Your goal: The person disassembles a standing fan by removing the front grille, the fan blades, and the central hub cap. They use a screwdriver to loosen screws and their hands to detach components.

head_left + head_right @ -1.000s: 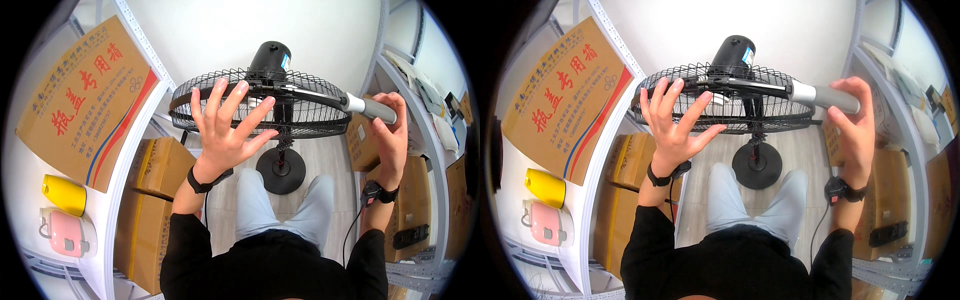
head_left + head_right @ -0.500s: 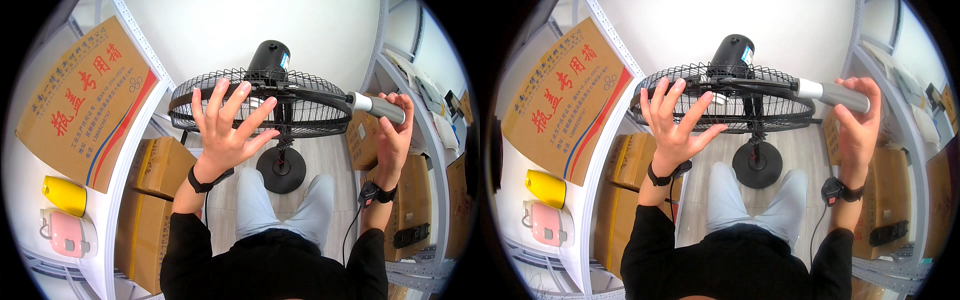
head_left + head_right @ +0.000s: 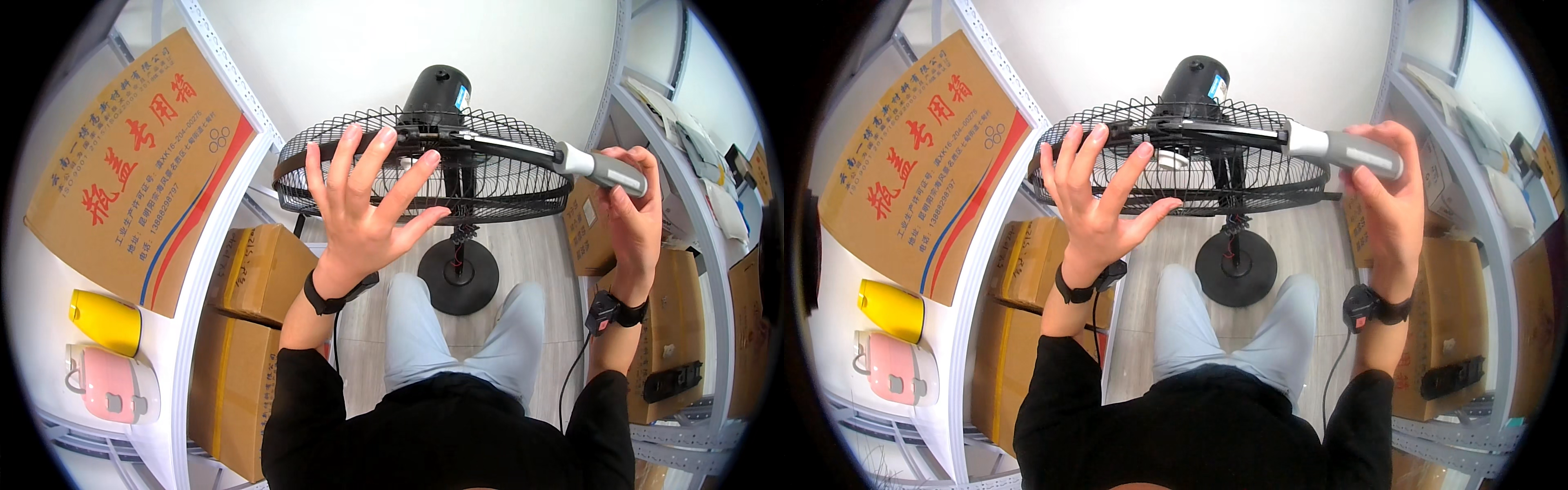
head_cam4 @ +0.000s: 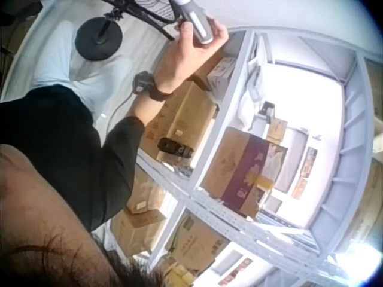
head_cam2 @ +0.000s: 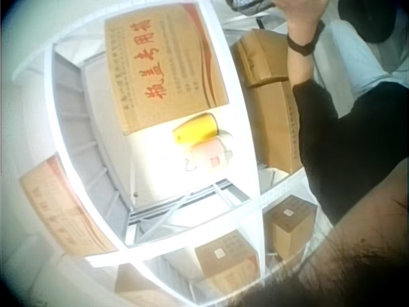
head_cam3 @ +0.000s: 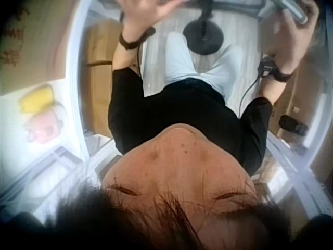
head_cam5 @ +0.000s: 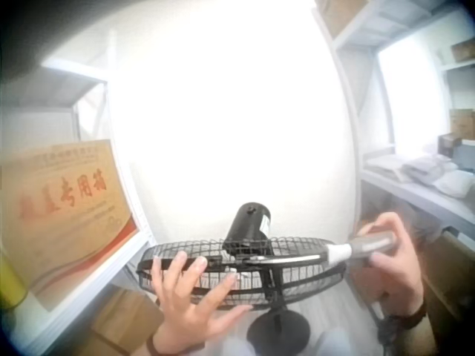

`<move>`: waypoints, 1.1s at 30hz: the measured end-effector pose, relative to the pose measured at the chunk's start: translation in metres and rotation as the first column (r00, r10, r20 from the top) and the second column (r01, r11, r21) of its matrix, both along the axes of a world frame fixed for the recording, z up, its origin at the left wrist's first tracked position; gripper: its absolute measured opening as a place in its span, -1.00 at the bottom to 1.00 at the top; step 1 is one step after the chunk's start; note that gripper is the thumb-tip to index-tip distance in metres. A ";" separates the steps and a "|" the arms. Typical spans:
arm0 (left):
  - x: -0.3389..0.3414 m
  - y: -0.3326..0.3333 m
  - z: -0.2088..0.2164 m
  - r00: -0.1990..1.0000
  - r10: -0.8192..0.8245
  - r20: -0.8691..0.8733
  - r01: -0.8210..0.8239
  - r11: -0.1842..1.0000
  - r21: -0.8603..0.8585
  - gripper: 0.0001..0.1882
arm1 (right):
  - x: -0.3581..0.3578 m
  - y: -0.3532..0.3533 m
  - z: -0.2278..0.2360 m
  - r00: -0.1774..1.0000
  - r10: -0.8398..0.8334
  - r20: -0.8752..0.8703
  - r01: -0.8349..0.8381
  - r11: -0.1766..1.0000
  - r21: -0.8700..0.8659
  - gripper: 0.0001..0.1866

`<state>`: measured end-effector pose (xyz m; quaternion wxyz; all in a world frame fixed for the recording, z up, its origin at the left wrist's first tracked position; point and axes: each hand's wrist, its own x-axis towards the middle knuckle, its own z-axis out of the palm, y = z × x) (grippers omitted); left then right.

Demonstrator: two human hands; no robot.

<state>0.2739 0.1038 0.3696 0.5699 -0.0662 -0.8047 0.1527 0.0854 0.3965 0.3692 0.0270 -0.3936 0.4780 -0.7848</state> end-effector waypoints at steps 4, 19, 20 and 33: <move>0.000 0.000 0.000 1.000 -0.003 0.002 0.003 1.000 0.008 -0.30 | -0.017 0.006 -0.009 0.996 0.091 -0.005 -0.089 0.967 -0.240 -0.47; -0.005 0.003 -0.007 0.999 -0.008 -0.052 0.009 1.000 0.021 -0.35 | 0.007 -0.018 -0.005 0.775 -0.283 -0.566 0.467 0.859 0.211 -0.65; -0.007 0.004 -0.008 0.998 -0.013 -0.055 0.014 1.000 0.015 -0.35 | 0.011 -0.024 -0.004 0.709 -0.326 -0.625 0.542 0.819 0.188 -0.64; -0.012 -0.014 -0.045 0.961 0.024 -0.274 0.026 0.984 0.176 0.20 | 0.018 -0.042 -0.004 0.487 -0.413 -0.770 0.666 0.746 0.021 -0.72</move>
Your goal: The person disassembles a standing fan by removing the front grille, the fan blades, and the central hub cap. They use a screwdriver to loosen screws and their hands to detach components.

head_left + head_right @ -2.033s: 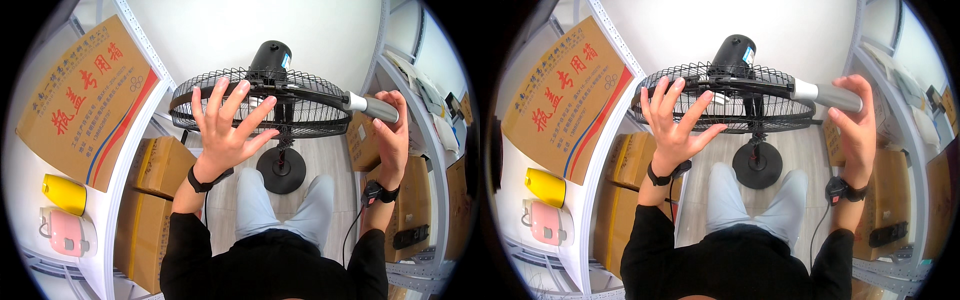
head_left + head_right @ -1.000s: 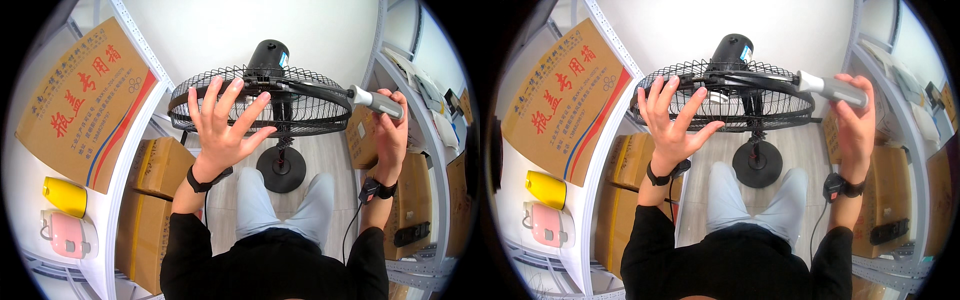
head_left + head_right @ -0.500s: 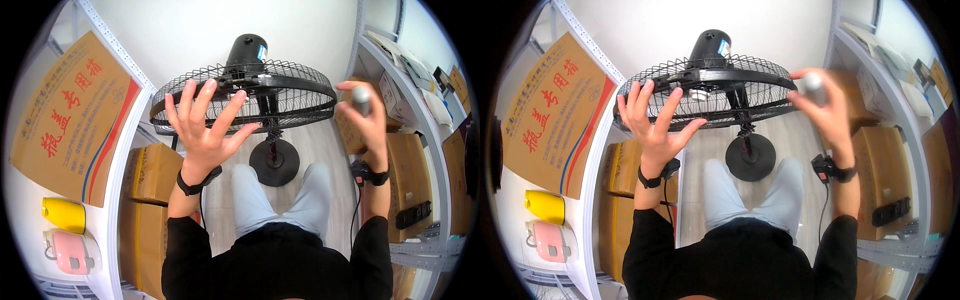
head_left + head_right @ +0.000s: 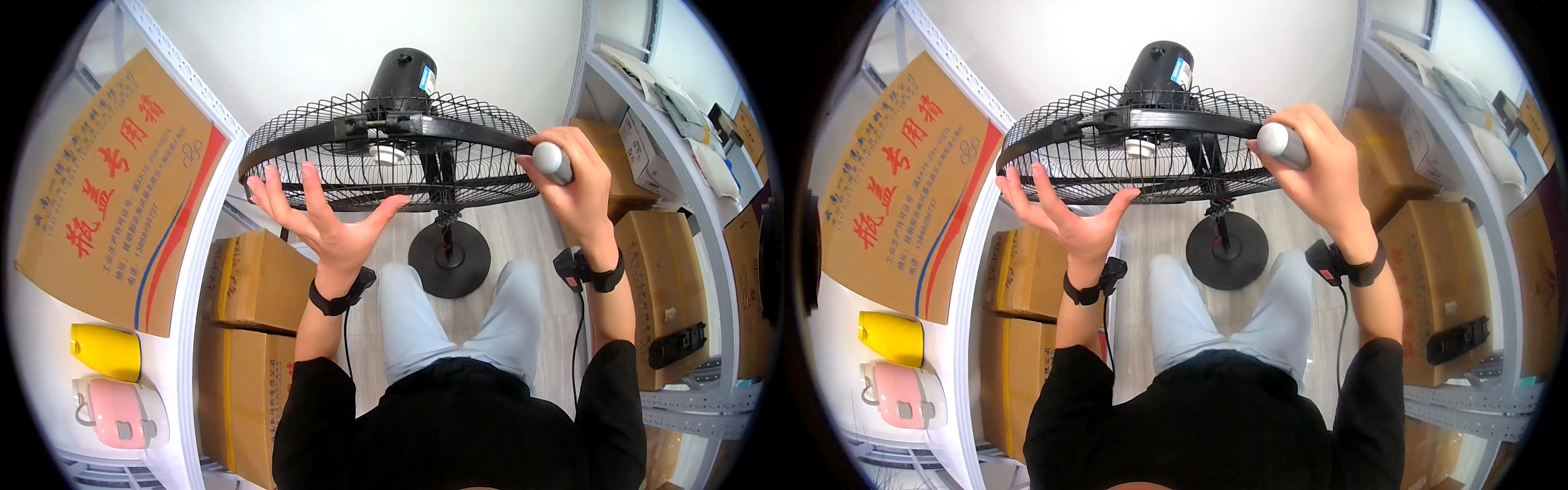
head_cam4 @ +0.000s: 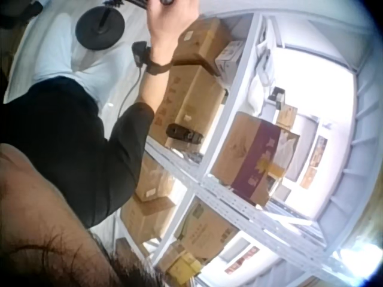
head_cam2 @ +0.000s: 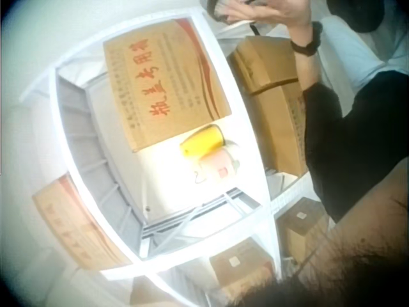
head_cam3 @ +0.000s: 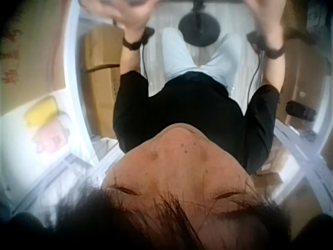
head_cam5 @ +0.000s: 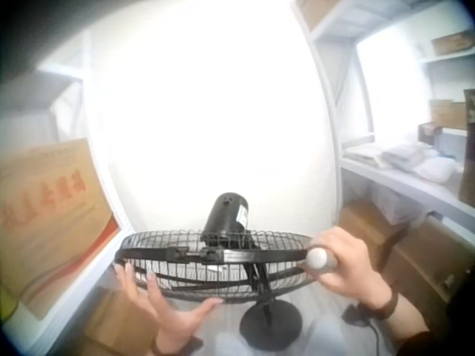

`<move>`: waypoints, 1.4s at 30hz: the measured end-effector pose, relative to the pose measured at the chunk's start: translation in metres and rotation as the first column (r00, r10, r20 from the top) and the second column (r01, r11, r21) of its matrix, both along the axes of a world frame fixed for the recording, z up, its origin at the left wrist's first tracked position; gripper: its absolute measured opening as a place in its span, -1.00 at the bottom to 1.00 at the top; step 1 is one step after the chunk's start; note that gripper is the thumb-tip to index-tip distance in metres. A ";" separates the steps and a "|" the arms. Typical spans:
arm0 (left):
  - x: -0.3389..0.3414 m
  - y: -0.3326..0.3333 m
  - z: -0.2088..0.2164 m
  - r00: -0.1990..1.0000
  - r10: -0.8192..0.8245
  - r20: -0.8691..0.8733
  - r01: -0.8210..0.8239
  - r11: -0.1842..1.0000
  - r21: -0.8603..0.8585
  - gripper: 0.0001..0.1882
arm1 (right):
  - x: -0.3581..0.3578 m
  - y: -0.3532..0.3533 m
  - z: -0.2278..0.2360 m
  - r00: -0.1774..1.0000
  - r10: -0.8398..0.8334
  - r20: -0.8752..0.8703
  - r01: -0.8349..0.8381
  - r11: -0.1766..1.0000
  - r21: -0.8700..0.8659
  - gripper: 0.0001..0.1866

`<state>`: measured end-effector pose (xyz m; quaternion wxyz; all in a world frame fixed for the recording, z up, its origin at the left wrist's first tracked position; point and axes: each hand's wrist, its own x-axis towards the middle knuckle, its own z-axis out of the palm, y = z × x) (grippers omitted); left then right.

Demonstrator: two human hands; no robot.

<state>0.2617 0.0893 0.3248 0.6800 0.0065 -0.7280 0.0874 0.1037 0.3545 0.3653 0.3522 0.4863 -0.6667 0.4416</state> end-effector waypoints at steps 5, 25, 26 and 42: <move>0.000 0.004 -0.007 1.000 0.000 0.007 -0.001 0.999 0.032 0.16 | 0.007 0.001 -0.007 0.985 -0.065 -0.161 0.063 0.998 -0.013 -0.66; 0.030 -0.008 -0.011 0.965 -0.261 -0.013 0.260 0.955 0.145 -0.03 | 0.051 0.021 0.008 0.978 -0.007 -0.210 0.052 0.976 0.210 -0.55; 0.032 -0.010 -0.011 0.958 -0.285 -0.019 0.285 0.948 0.145 -0.05 | 0.054 0.023 0.009 0.984 0.014 -0.179 0.028 0.973 0.230 -0.56; 0.005 -0.002 0.013 0.625 -0.558 -0.546 0.771 0.553 0.317 -0.58 | 0.027 0.019 0.039 0.888 0.313 0.337 -0.436 0.806 0.401 -0.67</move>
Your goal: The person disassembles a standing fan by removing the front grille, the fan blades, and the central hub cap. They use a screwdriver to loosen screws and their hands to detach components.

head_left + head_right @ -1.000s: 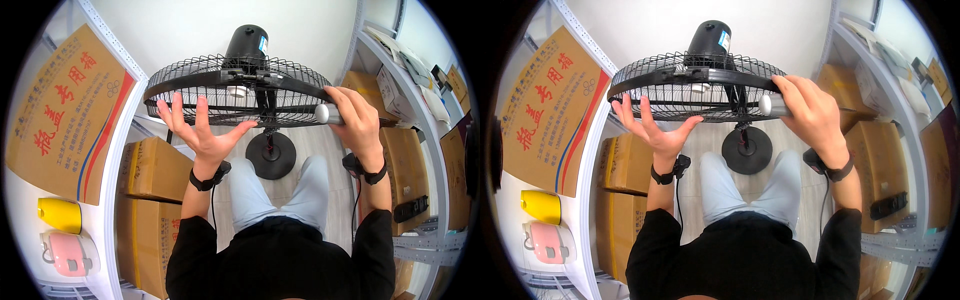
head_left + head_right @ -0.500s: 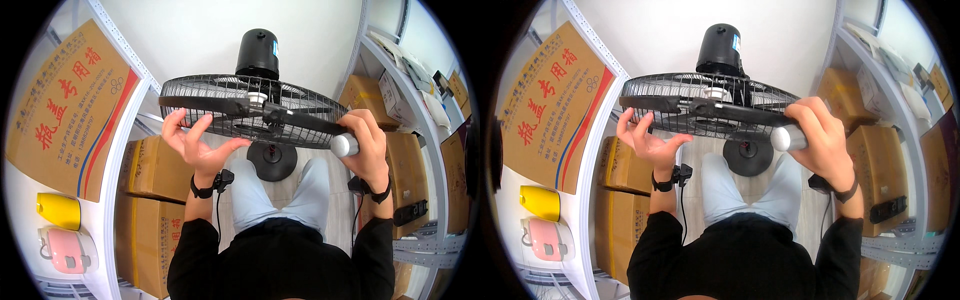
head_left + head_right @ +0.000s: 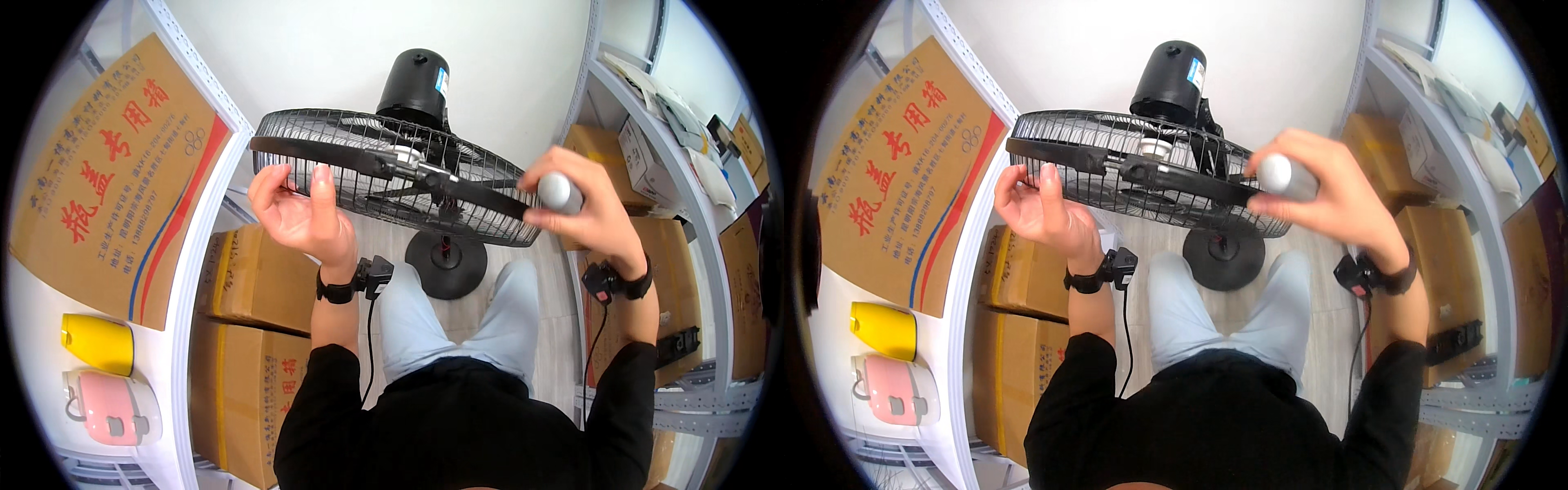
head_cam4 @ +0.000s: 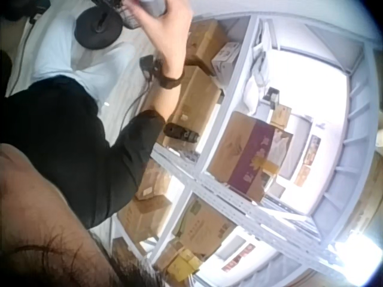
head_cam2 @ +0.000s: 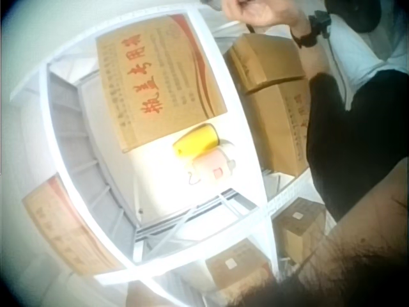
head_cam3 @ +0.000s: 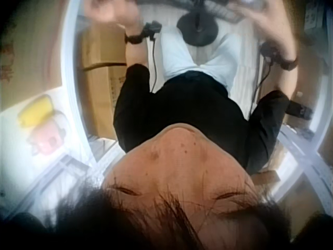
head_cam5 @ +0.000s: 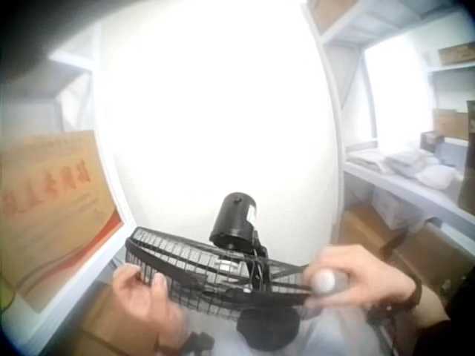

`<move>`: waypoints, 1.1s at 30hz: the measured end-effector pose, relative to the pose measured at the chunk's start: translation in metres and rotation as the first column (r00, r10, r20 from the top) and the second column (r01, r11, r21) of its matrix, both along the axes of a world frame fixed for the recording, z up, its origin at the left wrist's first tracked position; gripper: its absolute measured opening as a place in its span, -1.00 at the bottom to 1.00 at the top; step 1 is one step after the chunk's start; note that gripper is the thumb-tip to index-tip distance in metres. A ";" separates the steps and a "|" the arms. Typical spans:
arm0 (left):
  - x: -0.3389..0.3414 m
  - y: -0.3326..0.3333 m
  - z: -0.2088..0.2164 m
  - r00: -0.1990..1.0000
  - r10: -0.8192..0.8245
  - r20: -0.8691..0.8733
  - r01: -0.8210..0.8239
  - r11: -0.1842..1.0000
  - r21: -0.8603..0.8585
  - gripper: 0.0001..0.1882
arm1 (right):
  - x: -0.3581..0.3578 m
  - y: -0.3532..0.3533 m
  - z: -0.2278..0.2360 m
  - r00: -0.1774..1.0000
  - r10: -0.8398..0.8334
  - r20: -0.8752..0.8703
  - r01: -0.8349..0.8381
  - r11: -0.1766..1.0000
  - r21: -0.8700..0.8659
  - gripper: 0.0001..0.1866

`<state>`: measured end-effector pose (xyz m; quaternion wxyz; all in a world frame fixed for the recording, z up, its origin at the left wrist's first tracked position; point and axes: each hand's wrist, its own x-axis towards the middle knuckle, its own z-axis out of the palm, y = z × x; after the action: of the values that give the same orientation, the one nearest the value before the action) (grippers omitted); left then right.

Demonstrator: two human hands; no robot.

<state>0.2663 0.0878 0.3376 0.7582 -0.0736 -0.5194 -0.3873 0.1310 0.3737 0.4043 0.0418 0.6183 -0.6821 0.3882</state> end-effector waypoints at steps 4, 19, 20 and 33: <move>-0.010 -0.003 0.004 0.995 0.051 -0.089 -0.050 0.999 0.020 -0.69 | -0.019 -0.029 0.022 0.981 0.120 -0.151 -0.126 0.991 -0.034 -0.61; -0.010 -0.016 0.023 0.998 0.061 -0.026 -0.062 0.997 -0.054 -0.78 | -0.027 -0.073 0.035 0.640 0.321 -0.698 -0.343 0.932 0.114 -0.65; -0.009 -0.018 0.023 0.999 0.048 -0.013 -0.048 0.997 -0.052 -0.78 | -0.026 -0.074 0.036 0.602 0.333 -0.726 -0.374 0.921 0.112 -0.70; 0.027 -0.045 0.046 0.891 0.216 0.399 -0.018 0.895 -0.445 -0.72 | -0.015 -0.087 0.036 0.706 0.475 -0.526 -0.432 0.876 0.213 -0.63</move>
<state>0.2929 0.0423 0.3839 0.6088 -0.1174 -0.7525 -0.2221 0.1159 0.2866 0.4400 0.1213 0.8541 -0.4794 0.1612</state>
